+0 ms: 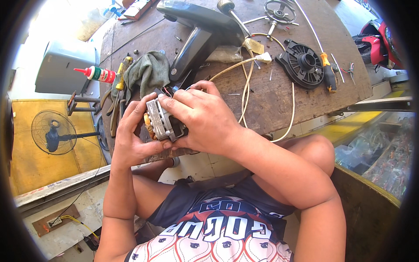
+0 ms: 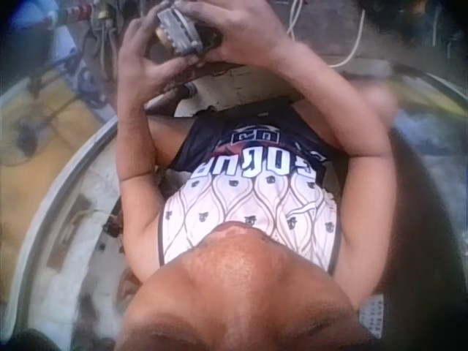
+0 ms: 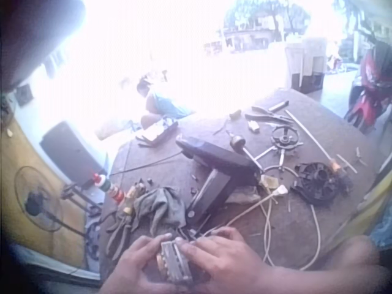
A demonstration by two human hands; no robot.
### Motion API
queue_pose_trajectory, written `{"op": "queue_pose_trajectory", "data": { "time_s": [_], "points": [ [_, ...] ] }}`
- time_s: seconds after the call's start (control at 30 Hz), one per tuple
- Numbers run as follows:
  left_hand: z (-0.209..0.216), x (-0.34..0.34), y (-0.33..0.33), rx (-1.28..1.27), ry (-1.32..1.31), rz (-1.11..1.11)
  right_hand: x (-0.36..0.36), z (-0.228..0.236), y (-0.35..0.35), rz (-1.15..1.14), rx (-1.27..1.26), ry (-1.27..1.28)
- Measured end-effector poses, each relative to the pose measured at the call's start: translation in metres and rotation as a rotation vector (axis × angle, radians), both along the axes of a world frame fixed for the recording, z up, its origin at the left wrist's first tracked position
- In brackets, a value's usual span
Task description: The person assembles a small electric motor by inserting a bearing into a housing, applying adhesive, and joining the stator and rotor halves. They then insert a shaft and tighten it with a wrench.
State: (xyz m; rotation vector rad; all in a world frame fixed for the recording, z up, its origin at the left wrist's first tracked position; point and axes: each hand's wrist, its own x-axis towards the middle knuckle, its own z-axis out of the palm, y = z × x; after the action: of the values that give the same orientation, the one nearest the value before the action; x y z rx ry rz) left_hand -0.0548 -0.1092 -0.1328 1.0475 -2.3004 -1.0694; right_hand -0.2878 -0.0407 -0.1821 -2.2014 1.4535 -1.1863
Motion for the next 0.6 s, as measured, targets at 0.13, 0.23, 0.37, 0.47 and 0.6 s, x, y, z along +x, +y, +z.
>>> {"op": "queue_pose_trajectory", "data": {
  "time_s": [0.13, 0.23, 0.37, 0.47, 0.6],
  "points": [
    [0.002, -0.001, 0.0, 0.019, 0.035, -0.01, 0.001, -0.003, 0.0, -0.028, -0.054, -0.032],
    [0.005, 0.0, -0.001, -0.019, -0.026, -0.031, 0.001, -0.003, 0.0, -0.024, -0.057, -0.028],
    [0.008, 0.003, -0.009, -0.082, -0.052, -0.079, 0.0, -0.003, -0.003, -0.021, -0.063, 0.005],
    [0.009, 0.004, -0.012, -0.007, -0.037, -0.088, 0.002, -0.004, -0.004, -0.022, -0.072, 0.005],
    [0.01, 0.004, -0.015, -0.028, -0.05, -0.11, 0.0, -0.006, -0.004, -0.026, -0.1, -0.014]
  ]
}}
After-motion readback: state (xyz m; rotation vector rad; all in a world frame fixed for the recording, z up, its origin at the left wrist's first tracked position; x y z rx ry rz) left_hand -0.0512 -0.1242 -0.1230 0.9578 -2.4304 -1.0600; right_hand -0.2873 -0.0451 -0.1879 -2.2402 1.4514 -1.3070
